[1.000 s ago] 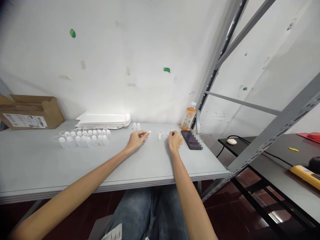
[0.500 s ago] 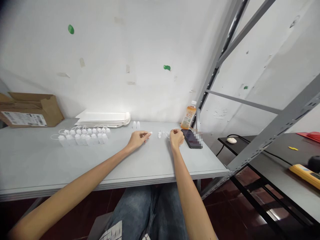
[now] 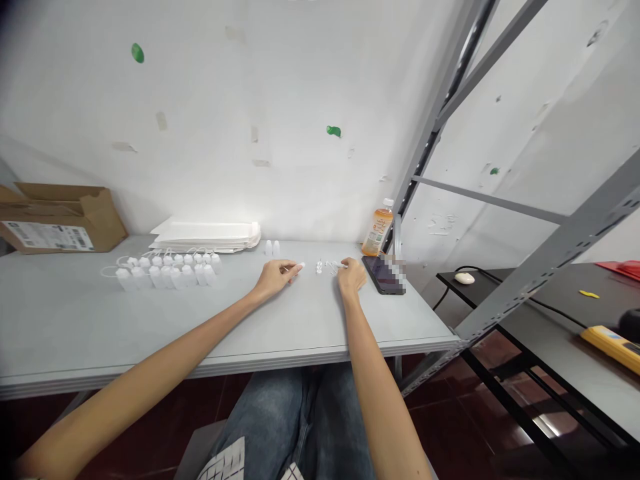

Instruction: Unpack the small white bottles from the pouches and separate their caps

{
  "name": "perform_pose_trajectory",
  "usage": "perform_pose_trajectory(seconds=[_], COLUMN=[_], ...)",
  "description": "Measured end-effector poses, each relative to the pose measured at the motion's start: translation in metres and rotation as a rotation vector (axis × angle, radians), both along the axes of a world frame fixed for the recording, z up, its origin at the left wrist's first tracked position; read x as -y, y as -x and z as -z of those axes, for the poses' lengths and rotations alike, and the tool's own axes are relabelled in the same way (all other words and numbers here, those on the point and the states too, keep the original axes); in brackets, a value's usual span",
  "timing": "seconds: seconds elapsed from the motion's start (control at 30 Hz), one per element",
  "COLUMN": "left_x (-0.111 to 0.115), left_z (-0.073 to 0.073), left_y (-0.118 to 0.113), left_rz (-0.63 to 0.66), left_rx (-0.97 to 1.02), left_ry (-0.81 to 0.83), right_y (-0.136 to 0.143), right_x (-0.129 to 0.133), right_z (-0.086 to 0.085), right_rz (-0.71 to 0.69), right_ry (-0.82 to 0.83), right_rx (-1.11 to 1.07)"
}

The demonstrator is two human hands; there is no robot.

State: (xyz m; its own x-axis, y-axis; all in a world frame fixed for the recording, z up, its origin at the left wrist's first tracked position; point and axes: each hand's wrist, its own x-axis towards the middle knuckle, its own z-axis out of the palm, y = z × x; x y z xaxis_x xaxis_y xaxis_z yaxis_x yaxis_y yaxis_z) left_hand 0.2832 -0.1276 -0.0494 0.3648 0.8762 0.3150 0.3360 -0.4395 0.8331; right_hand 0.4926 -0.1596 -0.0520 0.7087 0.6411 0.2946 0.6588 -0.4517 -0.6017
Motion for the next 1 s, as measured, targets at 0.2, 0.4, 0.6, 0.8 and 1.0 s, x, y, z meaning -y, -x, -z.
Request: perform_pose_trajectory(seconds=[0.2, 0.4, 0.6, 0.8, 1.0], left_x=[-0.003, -0.006, -0.007, -0.007, -0.011], left_z=[0.0, 0.002, 0.004, 0.0, -0.011], left_y=[0.002, 0.0, 0.0, 0.001, 0.008], left_rz=[-0.045, -0.026, 0.01, 0.008, -0.051], left_rx=[-0.006, 0.03, 0.113, 0.175, 0.093], left_ry=[-0.039, 0.031, -0.025, -0.019, -0.127], right_y=[-0.001, 0.008, 0.039, 0.061, 0.057], right_x=[-0.002, -0.001, -0.003, -0.009, -0.025], right_z=[0.002, -0.005, -0.004, 0.0, -0.007], right_rz=[0.022, -0.121, -0.606, -0.738, -0.73], right_ry=[-0.152, -0.419, -0.441, -0.473, -0.493], right_rx=[0.01, 0.002, -0.108, -0.224, -0.343])
